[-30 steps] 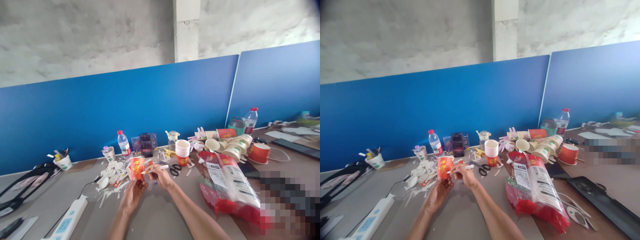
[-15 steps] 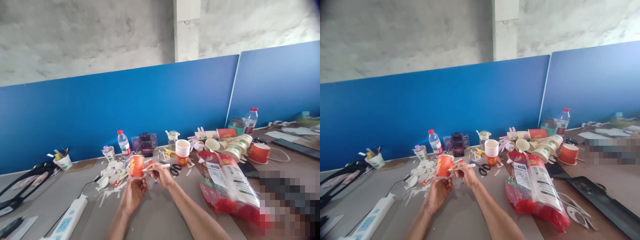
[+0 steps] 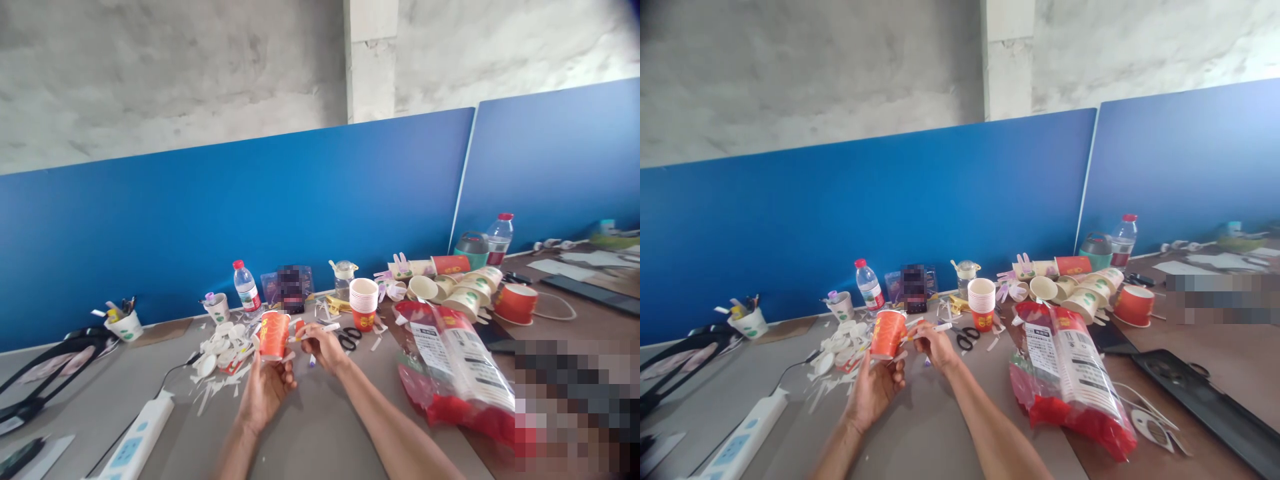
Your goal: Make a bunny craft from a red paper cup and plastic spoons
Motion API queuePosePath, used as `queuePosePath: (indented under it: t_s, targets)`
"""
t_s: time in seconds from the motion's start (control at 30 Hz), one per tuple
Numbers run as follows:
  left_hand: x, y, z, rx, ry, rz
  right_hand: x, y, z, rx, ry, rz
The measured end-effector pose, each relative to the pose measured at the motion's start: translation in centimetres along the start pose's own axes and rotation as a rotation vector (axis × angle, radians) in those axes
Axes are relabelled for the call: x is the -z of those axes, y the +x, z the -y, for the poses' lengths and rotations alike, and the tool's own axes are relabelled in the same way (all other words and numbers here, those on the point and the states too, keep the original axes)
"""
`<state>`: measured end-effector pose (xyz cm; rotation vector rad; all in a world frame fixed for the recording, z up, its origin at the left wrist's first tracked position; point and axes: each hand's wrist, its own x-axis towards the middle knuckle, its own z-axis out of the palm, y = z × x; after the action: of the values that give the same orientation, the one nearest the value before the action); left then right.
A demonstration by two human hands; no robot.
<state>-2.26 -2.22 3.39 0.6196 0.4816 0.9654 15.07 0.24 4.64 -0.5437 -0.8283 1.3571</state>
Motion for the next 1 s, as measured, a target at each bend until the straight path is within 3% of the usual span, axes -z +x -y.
queuePosePath:
  t_s: [0.23,0.47,0.8,1.0]
  targets:
    - [-0.6,-0.5,0.0,0.039,-0.014,0.005,0.0,0.2,0.1,0.110,0.074,-0.153]
    - [-0.5,-0.5,0.8,0.111,0.069,0.081,-0.7,-0.1,-0.9,0.101,-0.002,-0.147]
    - [0.2,0.4,1.4,-0.032,0.297,-0.083,-0.2,0.1,0.0,0.136,-0.048,-0.191]
    - [0.1,0.5,1.0,-0.070,0.178,-0.145,-0.2,0.2,0.4,0.172,0.044,-0.207]
